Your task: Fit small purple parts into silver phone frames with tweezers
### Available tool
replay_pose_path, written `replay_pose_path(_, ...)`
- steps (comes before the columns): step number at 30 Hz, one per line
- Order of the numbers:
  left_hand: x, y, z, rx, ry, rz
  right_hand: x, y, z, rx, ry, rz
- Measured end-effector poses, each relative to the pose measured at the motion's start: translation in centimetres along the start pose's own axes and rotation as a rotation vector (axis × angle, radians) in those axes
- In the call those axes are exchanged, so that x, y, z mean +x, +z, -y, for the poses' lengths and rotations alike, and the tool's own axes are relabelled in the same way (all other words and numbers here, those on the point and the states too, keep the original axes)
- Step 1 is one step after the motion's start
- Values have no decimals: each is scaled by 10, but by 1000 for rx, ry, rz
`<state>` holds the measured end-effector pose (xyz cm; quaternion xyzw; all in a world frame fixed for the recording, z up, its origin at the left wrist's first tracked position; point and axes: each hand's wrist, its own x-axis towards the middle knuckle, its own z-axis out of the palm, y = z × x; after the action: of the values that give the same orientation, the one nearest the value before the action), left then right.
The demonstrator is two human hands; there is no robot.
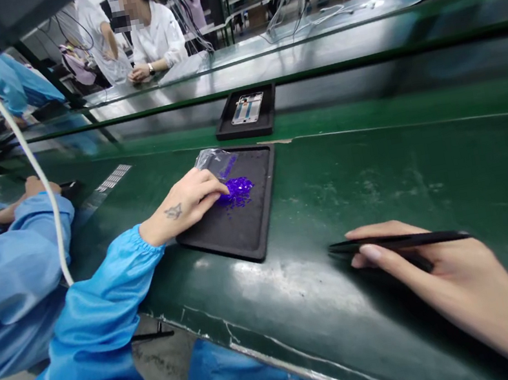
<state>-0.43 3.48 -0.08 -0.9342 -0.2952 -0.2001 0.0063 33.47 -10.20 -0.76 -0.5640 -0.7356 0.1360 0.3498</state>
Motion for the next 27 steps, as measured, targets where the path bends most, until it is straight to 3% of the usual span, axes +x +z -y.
replay_pose_path(10,1,11,-11,100,47,47,-4,0,-9,-24,52,15)
replay_pose_path(19,1,6,-15,100,53,48,-30,4,-55,-35,166,65)
replay_pose_path(27,3,10,-20,97,52,49,-22,4,-48,-22,248,111)
